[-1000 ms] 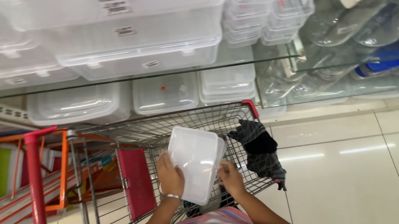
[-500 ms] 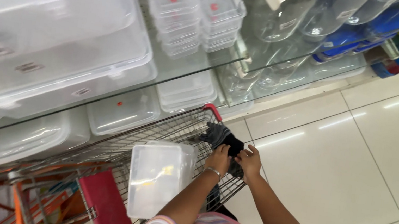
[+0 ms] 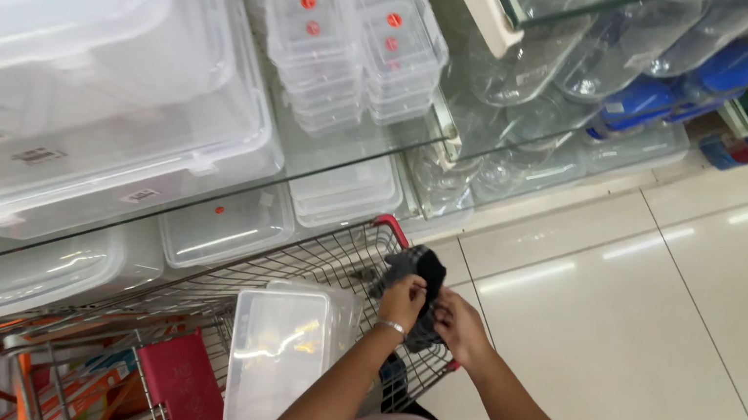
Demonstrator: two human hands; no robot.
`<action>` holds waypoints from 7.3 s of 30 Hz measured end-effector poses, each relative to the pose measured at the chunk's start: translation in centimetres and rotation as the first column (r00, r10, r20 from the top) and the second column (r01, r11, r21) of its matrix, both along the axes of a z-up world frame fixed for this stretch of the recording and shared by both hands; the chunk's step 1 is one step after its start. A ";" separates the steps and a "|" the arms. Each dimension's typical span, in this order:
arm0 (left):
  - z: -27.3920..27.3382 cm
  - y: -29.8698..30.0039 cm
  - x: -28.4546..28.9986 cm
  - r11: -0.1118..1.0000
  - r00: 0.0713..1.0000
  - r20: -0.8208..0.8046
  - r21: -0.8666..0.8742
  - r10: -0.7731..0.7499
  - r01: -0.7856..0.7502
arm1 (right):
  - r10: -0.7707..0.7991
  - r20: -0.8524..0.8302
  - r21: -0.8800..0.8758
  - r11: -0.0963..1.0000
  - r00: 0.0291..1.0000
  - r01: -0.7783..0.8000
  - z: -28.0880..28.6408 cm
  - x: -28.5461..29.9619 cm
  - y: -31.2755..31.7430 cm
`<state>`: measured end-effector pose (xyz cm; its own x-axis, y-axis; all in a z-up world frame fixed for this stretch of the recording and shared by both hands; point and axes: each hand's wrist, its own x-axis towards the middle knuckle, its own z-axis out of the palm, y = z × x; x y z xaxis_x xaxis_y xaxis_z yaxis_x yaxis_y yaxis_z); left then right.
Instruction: Picking up, inspecting, and wiping plastic storage containers in a store.
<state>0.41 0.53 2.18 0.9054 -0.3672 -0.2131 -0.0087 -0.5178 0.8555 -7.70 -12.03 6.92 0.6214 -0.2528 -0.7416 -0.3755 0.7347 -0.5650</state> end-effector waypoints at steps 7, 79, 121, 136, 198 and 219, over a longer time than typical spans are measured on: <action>17.1 5.6 0.2 0.961 0.979 0.164 -0.227 -0.124 0.159 | 0.230 0.070 -0.268 0.942 0.971 -0.204 1.1 0.9 1.1; 72.7 27.3 32.2 0.913 0.393 0.866 -0.153 0.309 -0.379 | 0.450 -0.647 -0.680 -0.706 0.615 -0.200 65.5 70.3 -1.8; 63.4 24.9 24.6 0.869 0.006 0.995 0.088 -0.097 -0.487 | 0.834 0.034 -0.928 -0.179 0.551 0.328 64.3 25.6 9.8; 42.3 22.0 3.3 0.954 0.651 0.751 -0.102 -0.112 0.281 | 0.970 -0.126 -0.989 -0.108 0.208 -0.096 40.9 8.5 6.2; 3.3 31.1 -12.8 0.099 0.287 -0.670 -0.304 0.685 -0.947 | 0.560 0.134 -0.643 0.677 0.817 -0.359 10.3 0.7 14.9; 16.1 28.2 -12.2 0.364 0.628 -0.189 -0.676 0.755 -0.641 | 0.997 -0.033 -0.996 -0.040 0.074 0.086 19.6 -1.8 23.4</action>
